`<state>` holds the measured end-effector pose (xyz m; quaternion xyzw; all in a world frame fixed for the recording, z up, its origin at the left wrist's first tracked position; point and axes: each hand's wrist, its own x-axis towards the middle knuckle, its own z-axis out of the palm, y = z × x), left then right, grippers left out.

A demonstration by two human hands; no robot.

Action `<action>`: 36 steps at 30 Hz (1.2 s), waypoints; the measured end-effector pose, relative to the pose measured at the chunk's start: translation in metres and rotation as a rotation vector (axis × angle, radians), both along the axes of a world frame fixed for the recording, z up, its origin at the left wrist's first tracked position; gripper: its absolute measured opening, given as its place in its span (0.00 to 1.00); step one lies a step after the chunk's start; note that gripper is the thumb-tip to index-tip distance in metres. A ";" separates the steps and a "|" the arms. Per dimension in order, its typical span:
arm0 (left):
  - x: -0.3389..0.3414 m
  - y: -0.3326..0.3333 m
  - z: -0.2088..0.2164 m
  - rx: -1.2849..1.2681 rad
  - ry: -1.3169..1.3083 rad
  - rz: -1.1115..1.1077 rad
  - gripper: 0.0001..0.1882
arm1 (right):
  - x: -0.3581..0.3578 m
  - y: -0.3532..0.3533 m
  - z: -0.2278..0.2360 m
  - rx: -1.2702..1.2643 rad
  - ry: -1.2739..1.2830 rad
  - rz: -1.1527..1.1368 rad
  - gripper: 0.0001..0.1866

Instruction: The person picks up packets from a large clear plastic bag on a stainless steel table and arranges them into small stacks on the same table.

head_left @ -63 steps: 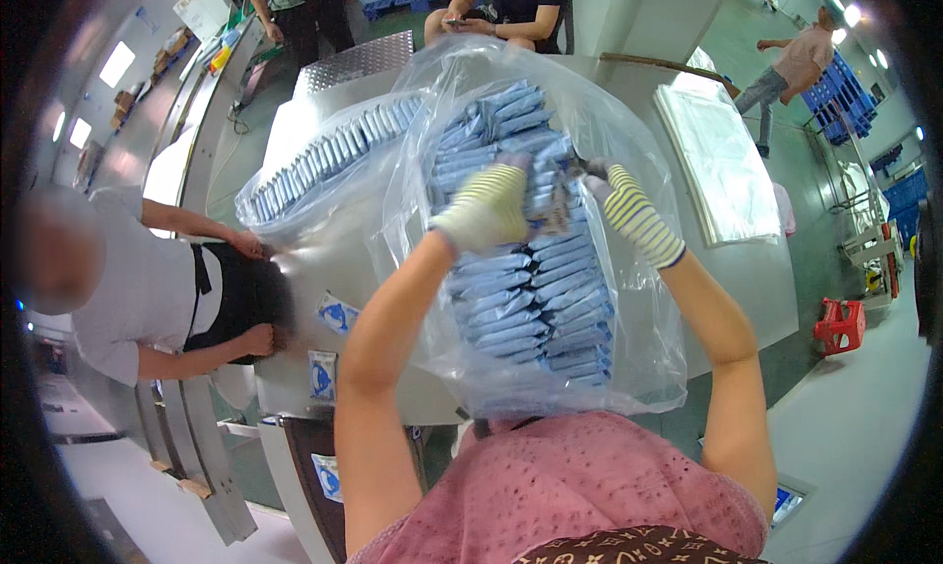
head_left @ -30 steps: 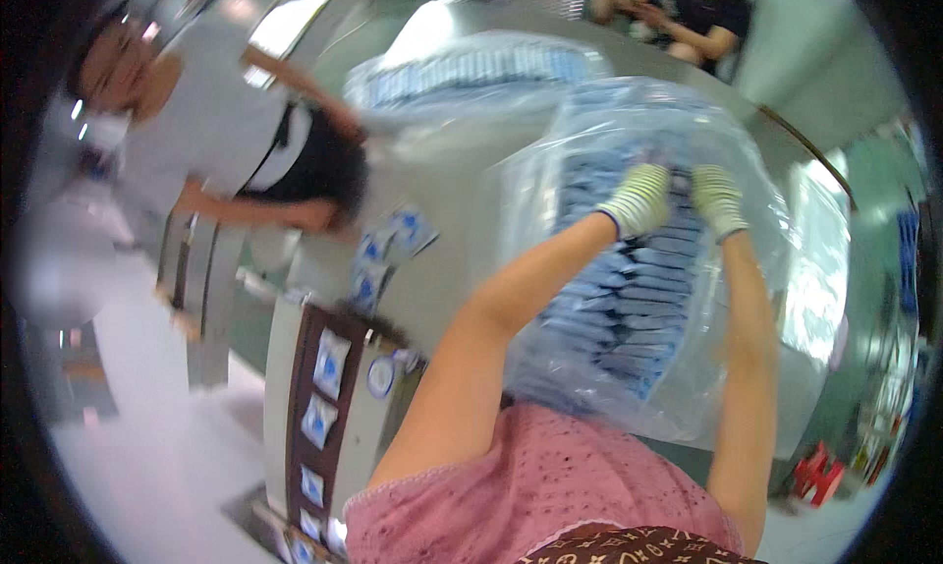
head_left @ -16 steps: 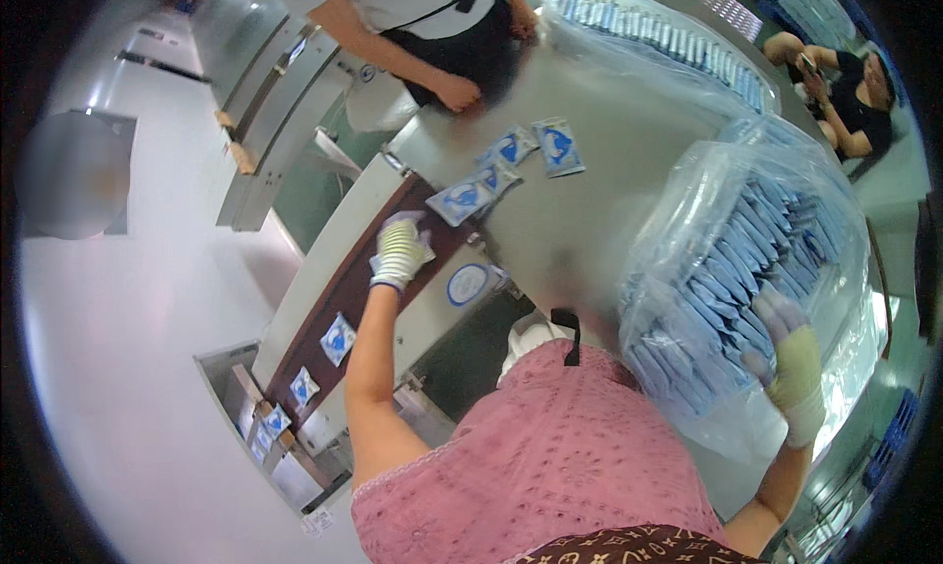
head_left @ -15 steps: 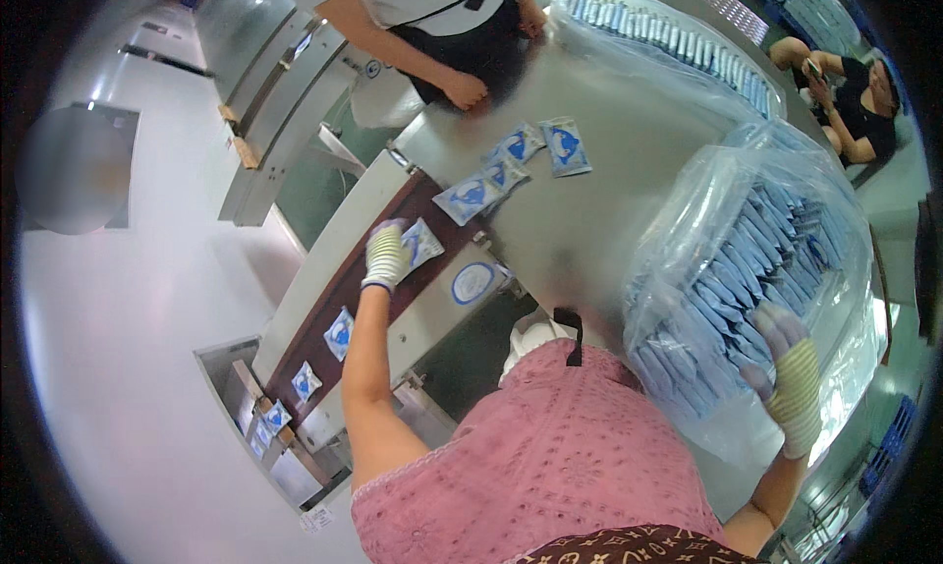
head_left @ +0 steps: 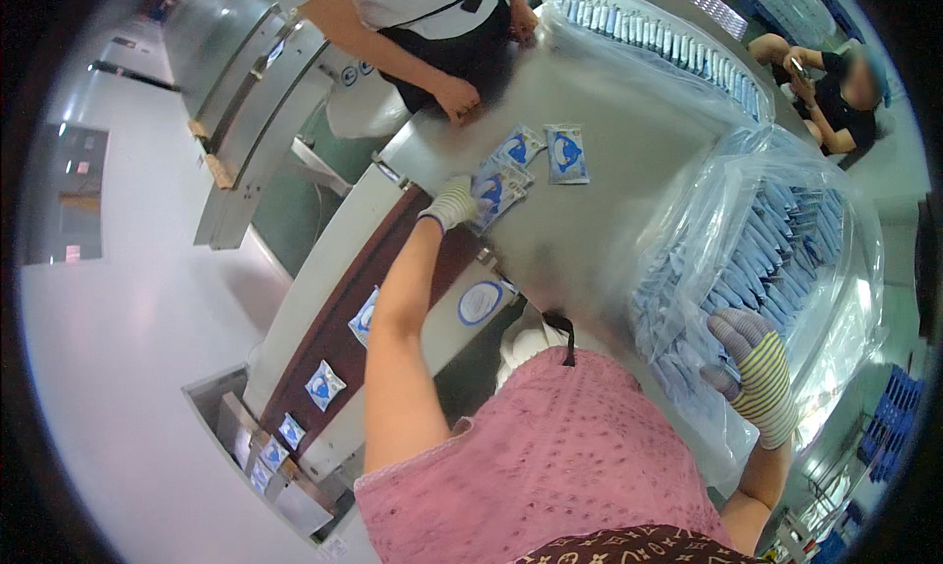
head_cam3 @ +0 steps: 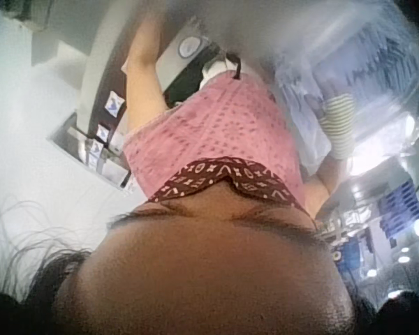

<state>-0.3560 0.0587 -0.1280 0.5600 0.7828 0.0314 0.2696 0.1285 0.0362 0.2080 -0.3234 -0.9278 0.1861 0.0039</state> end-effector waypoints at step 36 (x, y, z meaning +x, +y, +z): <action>0.062 0.036 -0.016 -0.376 -0.387 -0.252 0.36 | 0.003 0.022 -0.027 -0.059 0.030 -0.214 0.27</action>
